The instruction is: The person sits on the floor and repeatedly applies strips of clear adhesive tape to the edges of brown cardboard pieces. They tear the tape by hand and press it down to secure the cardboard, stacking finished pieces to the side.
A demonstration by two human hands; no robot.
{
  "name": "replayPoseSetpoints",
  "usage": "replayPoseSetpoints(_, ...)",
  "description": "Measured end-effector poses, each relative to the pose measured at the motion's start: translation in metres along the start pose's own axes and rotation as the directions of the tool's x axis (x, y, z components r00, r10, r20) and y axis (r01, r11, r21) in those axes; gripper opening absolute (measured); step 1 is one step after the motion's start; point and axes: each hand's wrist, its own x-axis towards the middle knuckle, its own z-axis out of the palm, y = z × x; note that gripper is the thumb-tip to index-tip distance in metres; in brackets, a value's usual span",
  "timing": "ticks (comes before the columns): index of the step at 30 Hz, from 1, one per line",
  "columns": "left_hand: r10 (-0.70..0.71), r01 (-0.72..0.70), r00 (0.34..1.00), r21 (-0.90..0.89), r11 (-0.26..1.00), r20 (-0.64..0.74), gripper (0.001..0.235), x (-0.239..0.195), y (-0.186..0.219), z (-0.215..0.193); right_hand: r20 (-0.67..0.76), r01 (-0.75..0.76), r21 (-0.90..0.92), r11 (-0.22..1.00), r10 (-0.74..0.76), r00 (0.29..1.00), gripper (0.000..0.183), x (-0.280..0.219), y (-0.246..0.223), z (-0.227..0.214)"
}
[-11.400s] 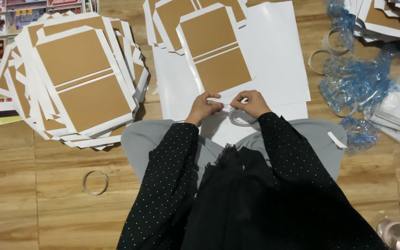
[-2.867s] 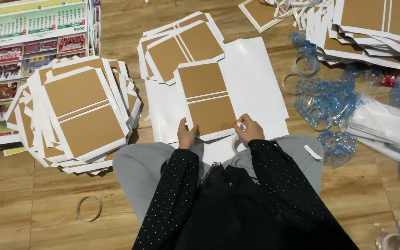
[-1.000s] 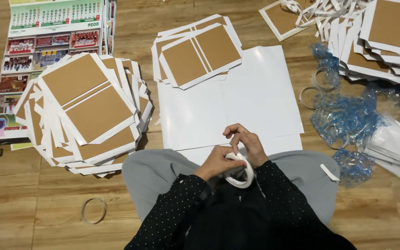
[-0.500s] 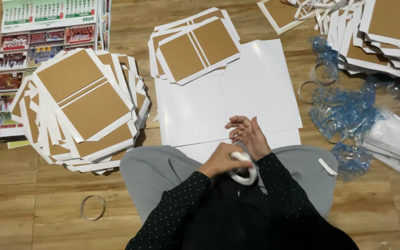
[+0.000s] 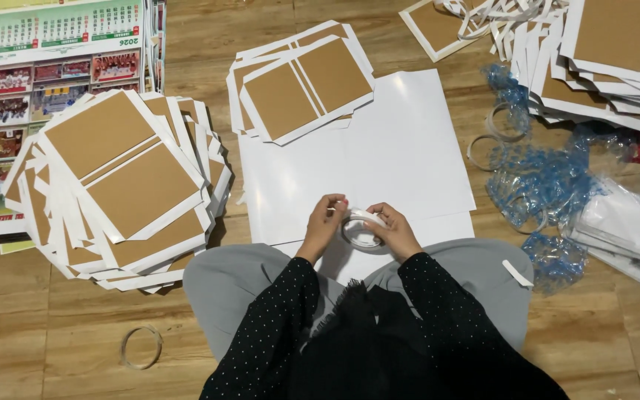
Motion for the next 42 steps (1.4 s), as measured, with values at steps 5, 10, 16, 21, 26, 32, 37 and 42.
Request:
replayPoseSetpoints(5,-0.180,0.117,0.969,-0.329,0.937,-0.168,0.042,0.044,0.003,-0.027,-0.158,-0.074,0.021,0.997,0.076,0.984,0.026,0.008,0.003,-0.029)
replayPoseSetpoints(10,-0.434,0.196,0.870,-0.645,0.739,-0.234,0.055,0.091,0.001,-0.066,-0.296,-0.159,0.216,0.963,0.220,0.930,0.025,0.023,0.030,-0.054)
replayPoseSetpoints(16,-0.526,0.117,0.821,-0.838,0.534,-0.220,0.055,0.153,-0.046,-0.092,-0.306,-0.202,0.205,0.958,0.258,0.916,0.024,0.035,0.035,-0.049)
replayPoseSetpoints(21,-0.571,0.108,0.787,-0.859,0.501,-0.234,0.052,0.150,-0.004,-0.091,-0.293,-0.209,0.187,0.960,0.257,0.921,0.025,0.036,0.031,-0.045)
replayPoseSetpoints(26,-0.565,0.097,0.783,-0.846,0.524,-0.260,0.030,0.169,-0.019,-0.093,-0.267,-0.243,0.159,0.957,0.279,0.923,0.024,0.036,0.018,-0.038)
replayPoseSetpoints(32,-0.557,0.108,0.772,-0.800,0.590,-0.307,0.021,0.178,0.005,-0.087,-0.265,-0.239,0.137,0.961,0.268,0.926,0.022,0.039,0.025,-0.039)
replayPoseSetpoints(37,-0.539,0.075,0.744,-0.752,0.655,-0.396,0.022,0.209,-0.026,-0.088,-0.243,-0.257,0.129,0.958,0.281,0.928,0.021,0.037,0.017,-0.036)
replayPoseSetpoints(42,-0.421,0.059,0.774,-0.607,0.792,-0.474,0.036,0.209,-0.046,-0.082,-0.219,-0.246,0.138,0.959,0.272,0.937,0.021,0.039,0.026,-0.040)
